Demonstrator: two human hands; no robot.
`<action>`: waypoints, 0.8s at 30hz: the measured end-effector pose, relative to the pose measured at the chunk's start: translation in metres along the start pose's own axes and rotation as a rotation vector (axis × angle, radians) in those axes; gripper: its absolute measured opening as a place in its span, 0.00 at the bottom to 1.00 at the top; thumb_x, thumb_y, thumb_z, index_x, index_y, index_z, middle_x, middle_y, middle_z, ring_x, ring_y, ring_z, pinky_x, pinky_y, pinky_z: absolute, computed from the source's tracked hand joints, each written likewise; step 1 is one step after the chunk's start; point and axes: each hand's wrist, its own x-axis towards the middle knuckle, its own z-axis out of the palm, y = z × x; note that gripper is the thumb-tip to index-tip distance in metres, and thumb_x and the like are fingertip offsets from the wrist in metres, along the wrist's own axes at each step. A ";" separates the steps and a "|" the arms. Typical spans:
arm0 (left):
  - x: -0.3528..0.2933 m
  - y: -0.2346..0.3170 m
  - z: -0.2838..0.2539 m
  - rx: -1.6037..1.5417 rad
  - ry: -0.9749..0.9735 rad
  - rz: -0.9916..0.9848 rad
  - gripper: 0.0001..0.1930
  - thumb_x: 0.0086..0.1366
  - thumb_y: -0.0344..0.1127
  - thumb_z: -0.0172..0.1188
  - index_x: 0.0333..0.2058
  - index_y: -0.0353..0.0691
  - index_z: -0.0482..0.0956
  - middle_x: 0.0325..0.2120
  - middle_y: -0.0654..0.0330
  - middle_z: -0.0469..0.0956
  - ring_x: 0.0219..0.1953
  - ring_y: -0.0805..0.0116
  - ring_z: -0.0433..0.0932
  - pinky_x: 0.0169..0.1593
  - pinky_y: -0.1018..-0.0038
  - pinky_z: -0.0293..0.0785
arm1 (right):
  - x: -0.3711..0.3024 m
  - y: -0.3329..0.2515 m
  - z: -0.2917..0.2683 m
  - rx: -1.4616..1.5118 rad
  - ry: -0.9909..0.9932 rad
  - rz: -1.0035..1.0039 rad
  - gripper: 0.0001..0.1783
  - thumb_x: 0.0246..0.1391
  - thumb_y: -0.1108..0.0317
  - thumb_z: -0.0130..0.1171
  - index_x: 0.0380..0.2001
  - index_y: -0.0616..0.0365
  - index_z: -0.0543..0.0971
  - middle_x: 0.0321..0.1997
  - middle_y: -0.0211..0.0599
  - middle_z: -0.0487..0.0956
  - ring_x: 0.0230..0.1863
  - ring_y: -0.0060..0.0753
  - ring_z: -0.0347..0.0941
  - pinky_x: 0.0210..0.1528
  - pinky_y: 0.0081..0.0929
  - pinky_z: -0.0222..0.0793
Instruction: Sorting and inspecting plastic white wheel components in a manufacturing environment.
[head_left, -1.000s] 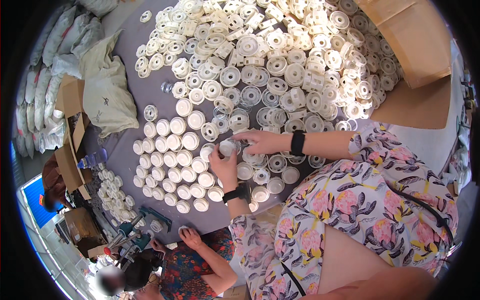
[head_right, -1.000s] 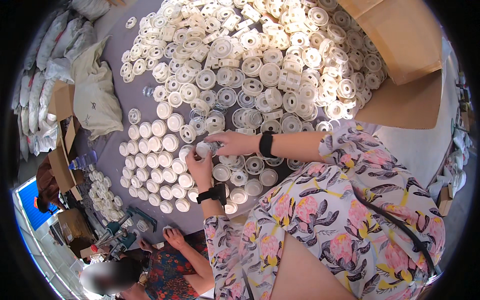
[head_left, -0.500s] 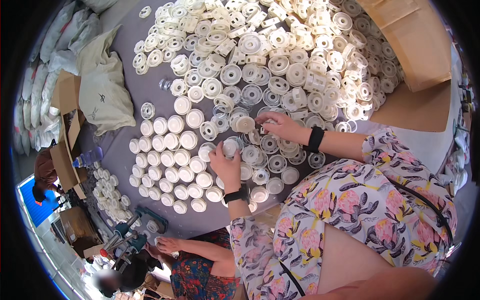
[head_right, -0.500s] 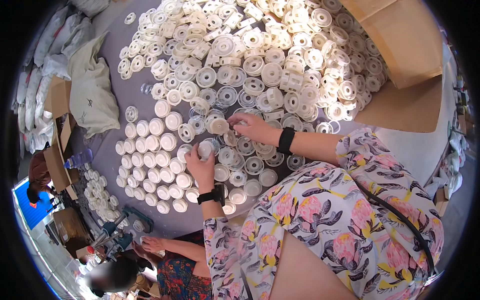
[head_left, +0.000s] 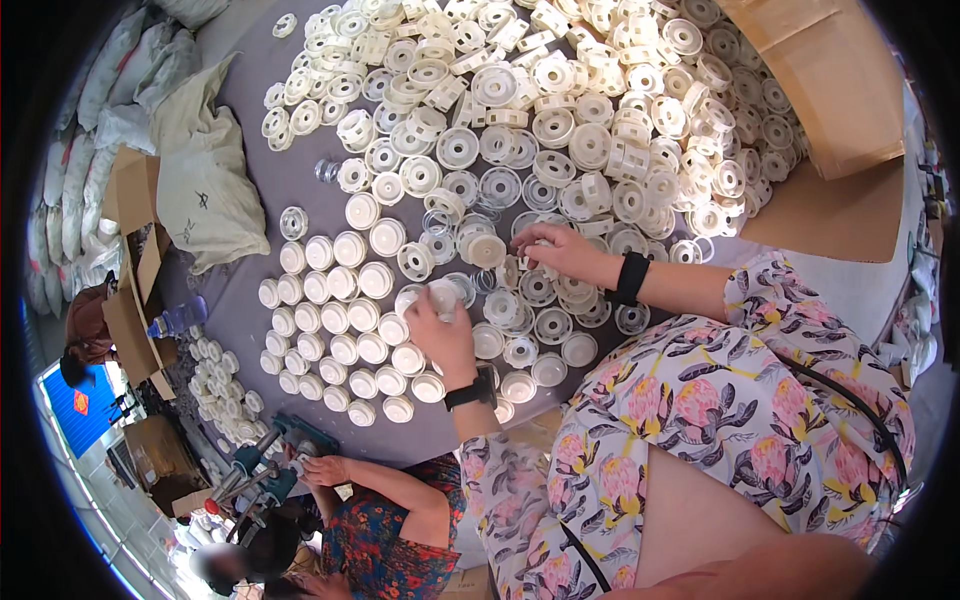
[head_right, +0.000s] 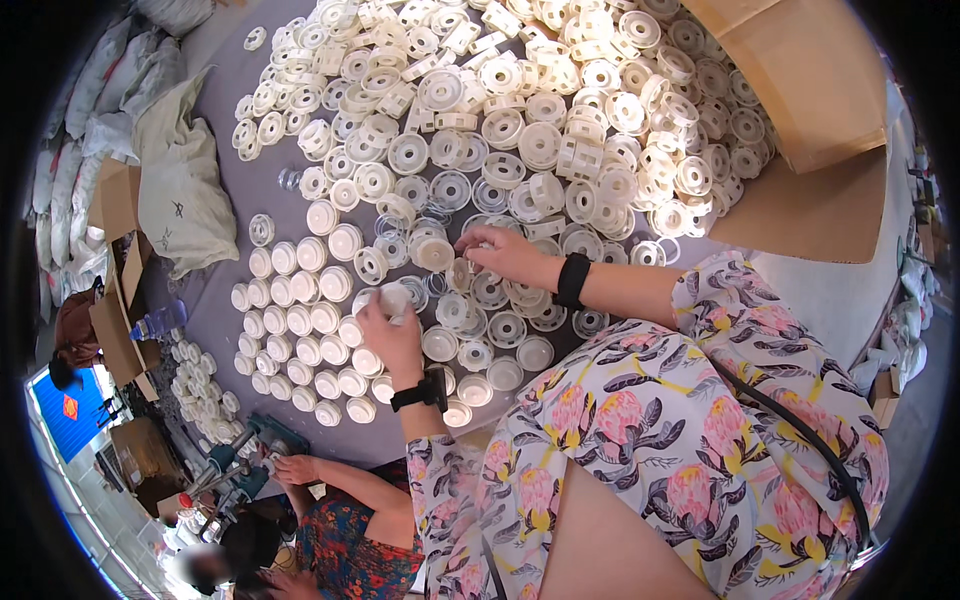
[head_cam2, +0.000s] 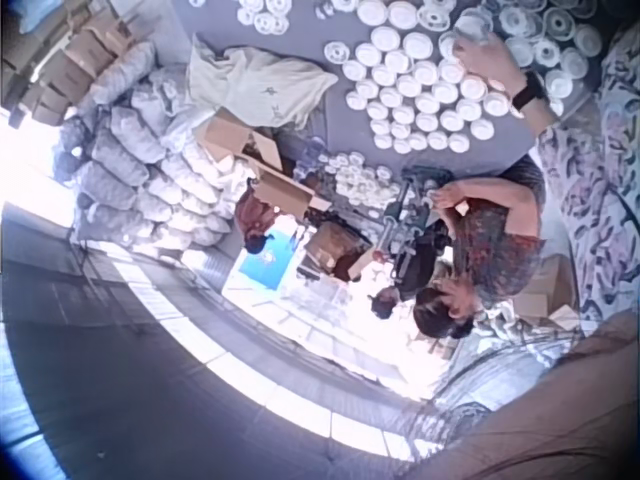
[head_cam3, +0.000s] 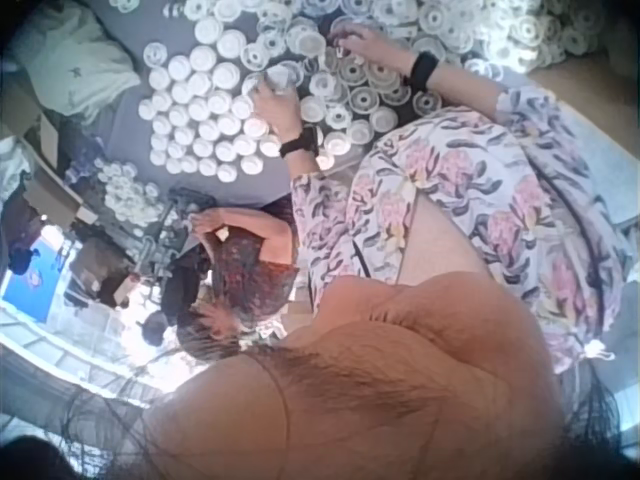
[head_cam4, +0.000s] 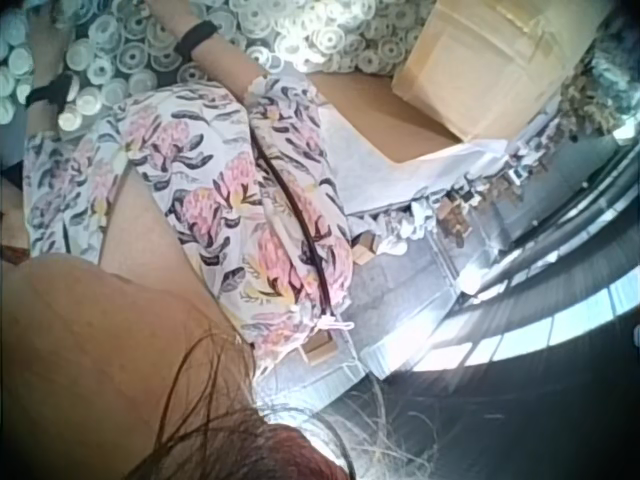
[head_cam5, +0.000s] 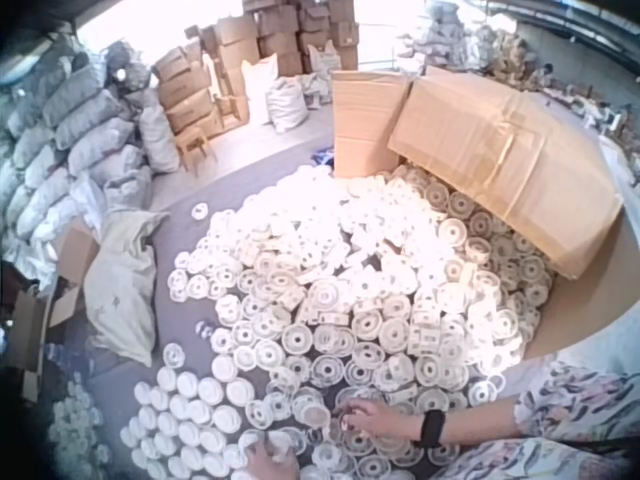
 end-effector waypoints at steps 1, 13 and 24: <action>-0.001 -0.003 0.005 0.001 0.003 -0.002 0.27 0.44 0.35 0.65 0.46 0.41 0.70 0.37 0.51 0.69 0.40 0.51 0.70 0.43 0.59 0.66 | 0.000 0.001 0.002 -0.001 -0.003 -0.001 0.14 0.54 0.68 0.49 0.44 0.60 0.73 0.37 0.31 0.74 0.33 0.19 0.71 0.39 0.20 0.68; 0.004 0.012 0.008 0.186 -0.107 0.119 0.28 0.45 0.32 0.63 0.47 0.38 0.68 0.37 0.52 0.70 0.40 0.52 0.70 0.43 0.60 0.66 | 0.004 -0.005 0.002 -0.116 0.054 -0.067 0.18 0.49 0.62 0.52 0.42 0.60 0.74 0.33 0.37 0.76 0.34 0.30 0.74 0.36 0.28 0.70; 0.014 0.024 0.025 -0.021 -0.406 -0.033 0.16 0.47 0.31 0.57 0.38 0.34 0.73 0.34 0.51 0.74 0.38 0.52 0.72 0.41 0.61 0.68 | 0.033 -0.043 0.015 -0.765 -0.189 0.007 0.26 0.44 0.57 0.51 0.48 0.58 0.71 0.37 0.49 0.78 0.40 0.46 0.75 0.42 0.38 0.70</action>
